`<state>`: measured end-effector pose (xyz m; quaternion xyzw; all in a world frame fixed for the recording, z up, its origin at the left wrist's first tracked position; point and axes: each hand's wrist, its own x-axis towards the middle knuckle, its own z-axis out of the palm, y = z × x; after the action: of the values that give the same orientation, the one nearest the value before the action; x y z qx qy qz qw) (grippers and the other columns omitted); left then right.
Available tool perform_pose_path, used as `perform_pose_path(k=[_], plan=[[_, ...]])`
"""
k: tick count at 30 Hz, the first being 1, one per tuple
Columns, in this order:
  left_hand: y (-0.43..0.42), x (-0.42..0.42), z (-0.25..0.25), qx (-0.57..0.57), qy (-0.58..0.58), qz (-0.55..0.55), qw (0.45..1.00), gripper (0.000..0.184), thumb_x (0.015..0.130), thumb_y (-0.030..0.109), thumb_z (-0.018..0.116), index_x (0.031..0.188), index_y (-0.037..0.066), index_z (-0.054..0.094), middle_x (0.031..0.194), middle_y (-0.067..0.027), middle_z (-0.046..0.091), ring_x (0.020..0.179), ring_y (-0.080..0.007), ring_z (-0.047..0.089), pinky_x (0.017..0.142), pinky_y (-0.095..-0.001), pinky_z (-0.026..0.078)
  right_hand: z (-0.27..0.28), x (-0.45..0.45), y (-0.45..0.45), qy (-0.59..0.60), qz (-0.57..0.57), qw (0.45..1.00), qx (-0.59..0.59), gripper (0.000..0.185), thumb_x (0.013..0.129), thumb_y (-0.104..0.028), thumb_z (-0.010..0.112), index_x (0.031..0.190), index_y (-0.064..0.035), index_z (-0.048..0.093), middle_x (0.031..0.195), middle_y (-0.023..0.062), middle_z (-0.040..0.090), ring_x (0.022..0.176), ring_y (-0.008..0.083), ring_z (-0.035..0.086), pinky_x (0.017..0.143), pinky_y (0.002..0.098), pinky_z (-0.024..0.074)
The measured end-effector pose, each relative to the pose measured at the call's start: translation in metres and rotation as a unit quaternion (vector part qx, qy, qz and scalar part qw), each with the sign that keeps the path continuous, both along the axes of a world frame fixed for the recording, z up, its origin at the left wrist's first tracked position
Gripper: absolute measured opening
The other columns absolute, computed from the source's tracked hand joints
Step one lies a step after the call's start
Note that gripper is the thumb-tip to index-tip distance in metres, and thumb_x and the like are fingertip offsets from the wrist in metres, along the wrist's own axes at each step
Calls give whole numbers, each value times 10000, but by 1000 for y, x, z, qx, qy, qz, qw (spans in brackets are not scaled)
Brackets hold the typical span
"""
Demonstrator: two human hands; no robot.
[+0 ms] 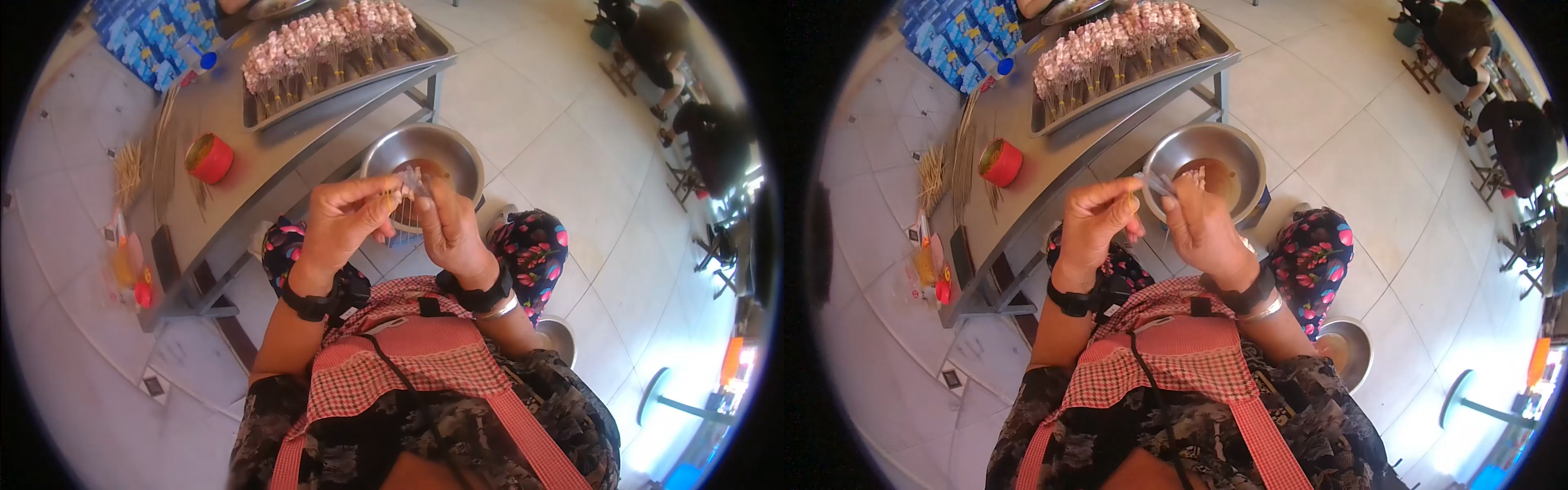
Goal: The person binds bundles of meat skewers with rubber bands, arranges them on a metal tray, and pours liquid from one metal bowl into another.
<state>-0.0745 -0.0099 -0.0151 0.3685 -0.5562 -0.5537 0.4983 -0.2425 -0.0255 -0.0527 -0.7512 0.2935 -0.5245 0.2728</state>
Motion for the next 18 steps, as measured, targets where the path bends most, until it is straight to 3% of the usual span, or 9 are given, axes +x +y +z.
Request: perform_pose_path(k=[2,5,8,11,14,18], plan=[[-1,-5,11,0,-7,15,1000,262,811,81,680,1056,-7,647,667,-16,601,551,-45,526,478,-181,427,2,-1,3,16,54,998,34,114,893,-93,483,866,18,488,660,168,495,602,353,515,543,395,391],[-8,-3,9,-26,-54,-68,996,280,800,78,693,1058,-19,642,697,-18,610,556,-41,523,477,-176,421,31,-9,6,-62,228,947,218,133,907,-113,470,888,17,491,670,141,514,625,300,542,572,368,406],[-3,-7,3,-80,-46,-16,996,118,825,27,643,929,-29,636,702,-15,606,587,-40,534,511,-174,431,19,-17,-3,-41,299,905,299,140,917,-116,458,926,18,501,686,121,536,657,257,565,610,341,426],[3,-20,0,-100,22,73,992,33,844,9,604,843,-24,606,712,-17,604,608,-41,545,541,-175,444,14,2,7,-67,158,962,211,115,896,-87,484,953,9,507,693,152,537,680,299,572,603,359,437],[6,-30,3,-100,55,121,986,47,857,11,586,826,-24,589,729,-22,607,628,-44,555,563,-179,457,16,24,16,-36,-77,996,4,73,870,-68,516,913,-12,498,673,176,531,658,349,562,565,403,430],[5,-19,3,-136,-56,79,986,87,888,52,564,879,-27,598,725,-26,604,600,-40,530,538,-180,445,9,16,14,41,-87,995,9,69,856,-62,531,850,-26,473,659,191,519,616,395,532,526,444,405]])
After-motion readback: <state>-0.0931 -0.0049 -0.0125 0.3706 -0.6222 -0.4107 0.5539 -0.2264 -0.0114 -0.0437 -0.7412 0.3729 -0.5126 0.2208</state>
